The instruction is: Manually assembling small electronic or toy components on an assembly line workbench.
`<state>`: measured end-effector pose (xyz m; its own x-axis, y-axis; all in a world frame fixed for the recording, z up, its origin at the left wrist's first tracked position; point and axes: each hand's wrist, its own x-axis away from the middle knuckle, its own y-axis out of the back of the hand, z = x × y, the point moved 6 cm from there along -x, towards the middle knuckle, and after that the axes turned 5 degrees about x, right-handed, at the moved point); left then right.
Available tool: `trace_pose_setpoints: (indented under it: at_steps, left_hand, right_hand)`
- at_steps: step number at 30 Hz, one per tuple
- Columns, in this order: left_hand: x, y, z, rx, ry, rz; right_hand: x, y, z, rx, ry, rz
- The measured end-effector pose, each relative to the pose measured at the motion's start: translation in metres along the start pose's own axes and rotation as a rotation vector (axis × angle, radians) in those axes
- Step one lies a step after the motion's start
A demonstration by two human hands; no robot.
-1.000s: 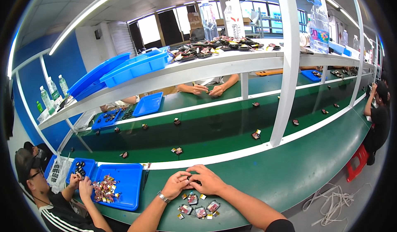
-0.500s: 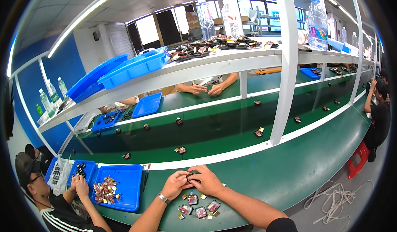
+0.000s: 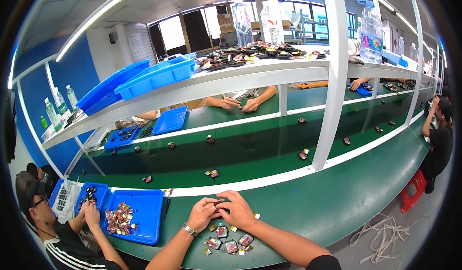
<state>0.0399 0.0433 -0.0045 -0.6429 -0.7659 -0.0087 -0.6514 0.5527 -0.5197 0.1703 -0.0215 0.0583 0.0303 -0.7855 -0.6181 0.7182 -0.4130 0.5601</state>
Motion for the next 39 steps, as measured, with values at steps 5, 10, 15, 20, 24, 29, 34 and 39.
trace_pose_setpoints:
  at_steps: [5,10,15,20,24,29,34,39]
  left_hand:
    - [-0.001,-0.001,0.001,-0.030,-0.035,-0.029]
    - [0.001,-0.003,0.000,-0.040,-0.075,-0.049]
    - [0.002,-0.006,0.002,-0.051,-0.033,-0.085]
    - [0.001,-0.001,0.004,0.009,-0.002,-0.101]
    - [0.000,-0.001,0.004,0.020,-0.006,-0.099]
    - [0.000,-0.001,0.002,0.040,-0.014,-0.112]
    - [-0.002,0.005,0.007,0.039,-0.010,-0.102]
    - [-0.001,0.002,0.005,0.058,0.013,-0.091]
  right_hand:
    - [-0.001,-0.008,-0.005,-0.055,-0.010,-0.027]
    - [-0.003,-0.005,0.000,-0.042,0.016,-0.004]
    - [-0.003,0.000,0.003,0.005,0.021,0.049]
    - [-0.006,0.007,0.005,0.039,0.065,-0.029]
    - [-0.006,0.004,0.008,0.079,0.160,-0.024]
    - [-0.008,0.007,0.012,0.090,0.167,-0.033]
    - [-0.006,0.003,0.008,0.153,0.161,-0.041]
    - [-0.004,0.003,0.007,0.141,0.110,-0.055]
